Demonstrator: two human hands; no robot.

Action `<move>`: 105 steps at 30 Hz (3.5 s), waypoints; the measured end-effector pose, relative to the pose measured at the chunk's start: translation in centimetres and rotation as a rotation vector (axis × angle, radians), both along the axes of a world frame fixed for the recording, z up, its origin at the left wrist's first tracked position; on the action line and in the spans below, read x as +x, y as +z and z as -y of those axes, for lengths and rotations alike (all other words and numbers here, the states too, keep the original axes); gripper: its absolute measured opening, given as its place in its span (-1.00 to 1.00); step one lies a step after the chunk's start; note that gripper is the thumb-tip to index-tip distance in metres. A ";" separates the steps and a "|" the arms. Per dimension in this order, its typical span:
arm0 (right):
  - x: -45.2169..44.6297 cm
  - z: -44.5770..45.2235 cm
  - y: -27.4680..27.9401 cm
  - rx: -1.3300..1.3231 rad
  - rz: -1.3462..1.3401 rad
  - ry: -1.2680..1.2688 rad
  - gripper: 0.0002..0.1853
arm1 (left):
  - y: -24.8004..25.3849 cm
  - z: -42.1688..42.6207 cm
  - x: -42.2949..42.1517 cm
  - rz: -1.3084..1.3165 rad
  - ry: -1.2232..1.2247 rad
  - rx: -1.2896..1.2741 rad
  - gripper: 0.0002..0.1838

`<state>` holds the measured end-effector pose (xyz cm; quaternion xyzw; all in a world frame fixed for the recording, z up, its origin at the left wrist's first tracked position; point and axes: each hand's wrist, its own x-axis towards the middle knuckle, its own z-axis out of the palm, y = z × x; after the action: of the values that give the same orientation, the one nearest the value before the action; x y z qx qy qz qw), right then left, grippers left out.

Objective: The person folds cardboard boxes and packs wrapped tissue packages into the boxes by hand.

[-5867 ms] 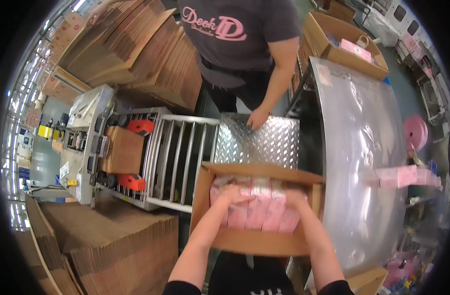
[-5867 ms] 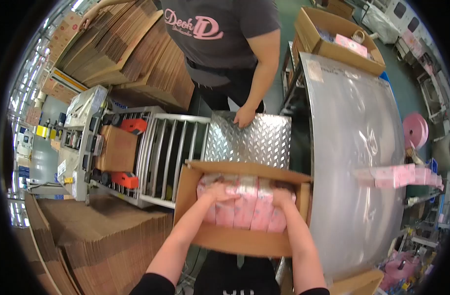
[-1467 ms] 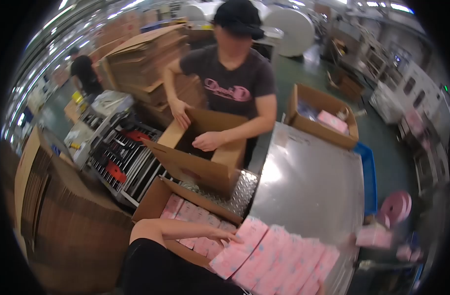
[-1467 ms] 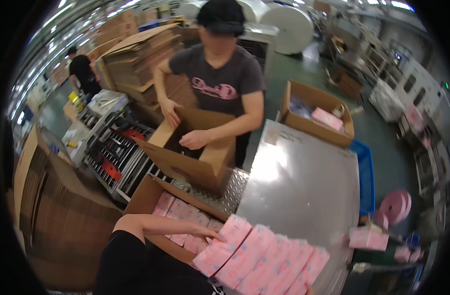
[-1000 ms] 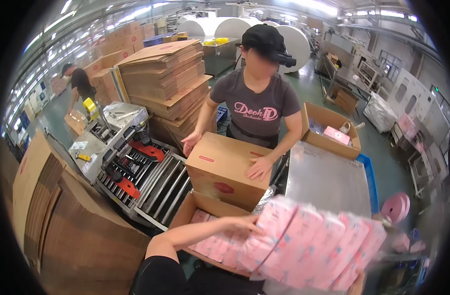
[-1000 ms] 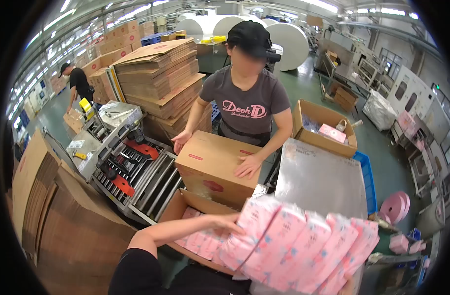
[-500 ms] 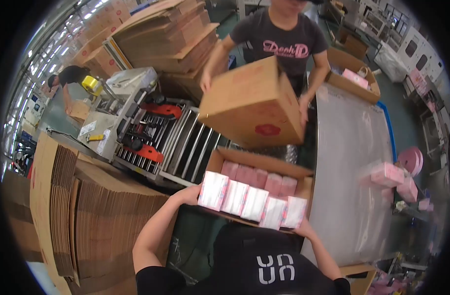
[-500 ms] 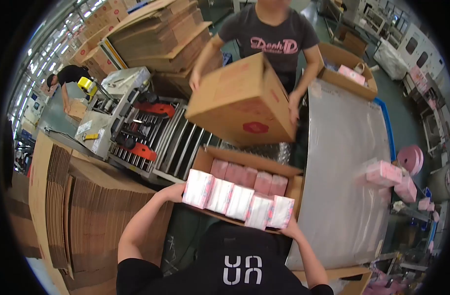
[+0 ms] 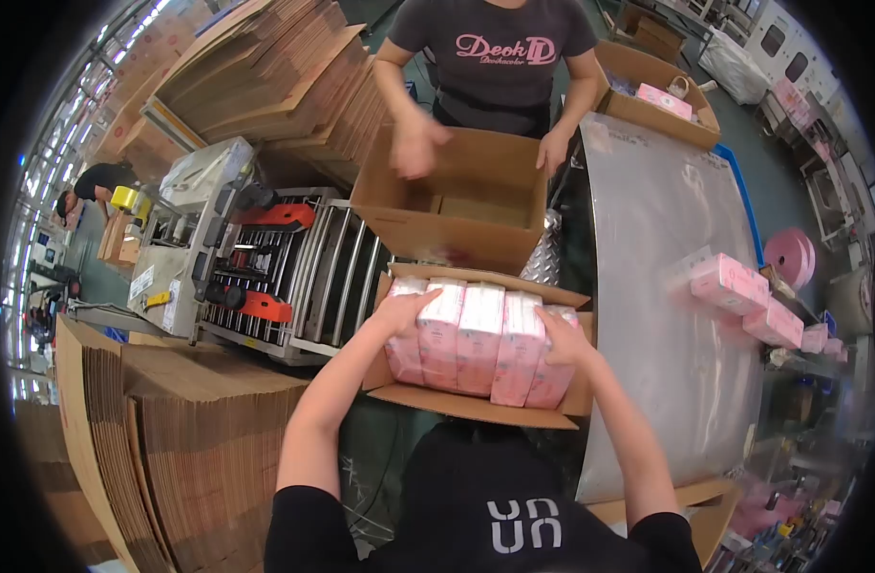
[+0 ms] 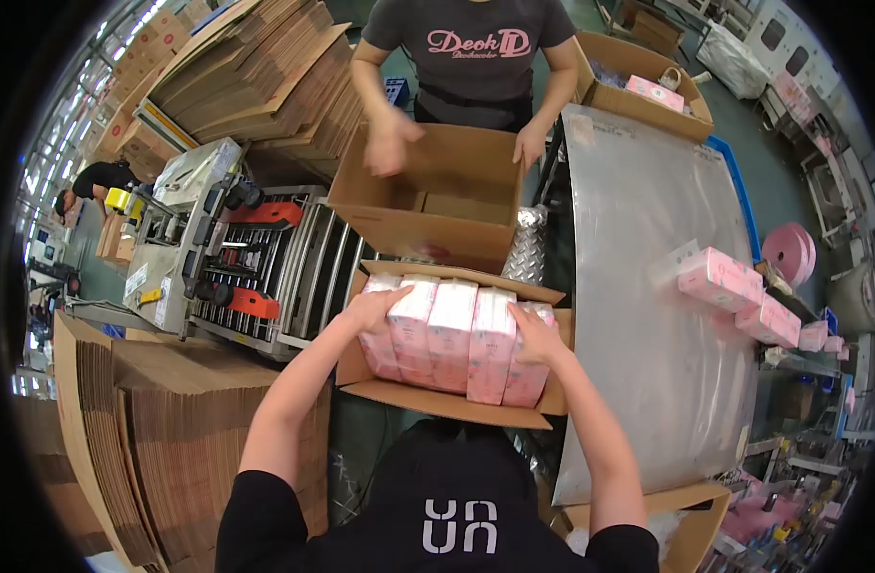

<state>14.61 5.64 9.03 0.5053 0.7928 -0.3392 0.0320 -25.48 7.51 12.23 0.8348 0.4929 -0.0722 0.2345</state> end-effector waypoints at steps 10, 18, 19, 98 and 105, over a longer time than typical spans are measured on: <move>-3.2 -2.4 -6.5 0.390 -0.014 -0.468 -0.60 | -11.6 2.9 6.3 -0.079 0.490 0.321 -0.40; -8.2 5.2 -1.8 0.513 -0.216 -0.118 -0.32 | 0.5 14.2 1.9 0.269 0.896 0.221 -0.44; -9.0 5.6 -0.5 0.438 -0.085 0.032 -0.31 | 1.9 14.6 1.1 0.137 0.877 0.531 -0.42; -37.6 5.7 -19.3 -0.125 0.531 0.804 -0.43 | 19.1 12.1 -32.3 0.071 0.729 1.233 -0.61; -23.1 7.9 -8.0 -0.249 0.184 0.276 -0.53 | 35.2 23.2 -29.7 -1.057 0.914 1.676 -0.68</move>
<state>-8.46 -2.27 1.02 0.4127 0.8002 -0.3794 0.2129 -55.21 -15.64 47.42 0.3310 0.6876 0.0307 -0.6455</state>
